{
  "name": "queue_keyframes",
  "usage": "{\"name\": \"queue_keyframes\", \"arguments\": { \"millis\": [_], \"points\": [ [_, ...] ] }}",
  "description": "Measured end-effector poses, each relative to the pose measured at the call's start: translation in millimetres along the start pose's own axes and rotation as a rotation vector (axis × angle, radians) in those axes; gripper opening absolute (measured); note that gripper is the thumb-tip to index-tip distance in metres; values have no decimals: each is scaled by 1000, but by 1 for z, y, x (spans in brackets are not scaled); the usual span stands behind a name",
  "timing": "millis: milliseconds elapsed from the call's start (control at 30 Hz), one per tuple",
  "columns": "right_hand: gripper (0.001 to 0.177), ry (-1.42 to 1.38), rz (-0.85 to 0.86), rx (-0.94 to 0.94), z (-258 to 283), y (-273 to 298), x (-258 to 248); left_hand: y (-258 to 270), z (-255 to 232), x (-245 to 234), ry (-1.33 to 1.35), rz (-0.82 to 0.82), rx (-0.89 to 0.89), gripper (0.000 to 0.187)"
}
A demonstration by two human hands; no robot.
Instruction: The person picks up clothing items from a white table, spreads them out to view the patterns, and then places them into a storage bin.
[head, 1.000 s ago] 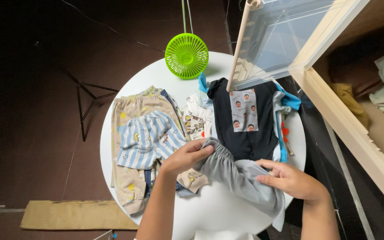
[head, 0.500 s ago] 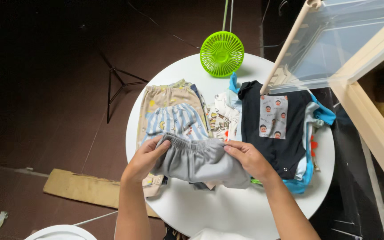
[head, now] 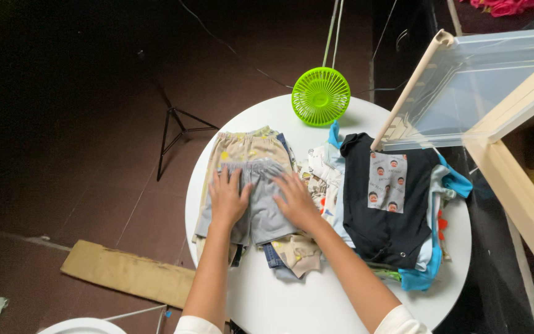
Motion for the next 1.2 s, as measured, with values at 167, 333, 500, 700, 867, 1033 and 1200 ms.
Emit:
{"name": "queue_keyframes", "arguments": {
  "millis": [167, 333, 500, 700, 867, 1033, 1200],
  "points": [
    [53, 61, 122, -31, -2, 18, 4, 12, 2, 30, -4, 44, 20, 63],
    [40, -59, 63, -30, 19, 29, -32, 7, -35, 1, -2, -178, -2, 49],
    [22, -122, -197, -2, 59, 62, -144, 9, -156, -54, 468, -311, 351, 29],
    [13, 294, -645, 62, 60, 118, -293, 24, -318, -86, 846, -148, 783, 28],
    [19, 619, -792, 548, -16, 157, -415, 36, -403, -83, 970, -39, 936, 32],
    [110, 782, -461, 1153, -94, 168, -501, 46, -425, -74, 1043, 38, 917, 31],
    [121, 726, -407, 1061, -166, 202, -535, 39, -410, -58, 1012, 171, 831, 27]
  ]
}}
Point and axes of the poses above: each hand's wrist, its own y-axis away from the middle knuckle, its own x-axis out of the palm, z = x × y, the point moved 1 cm from there along -y, towards the middle knuckle, and after that the axes turned 15 degrees about -y, right-handed, at the moved point
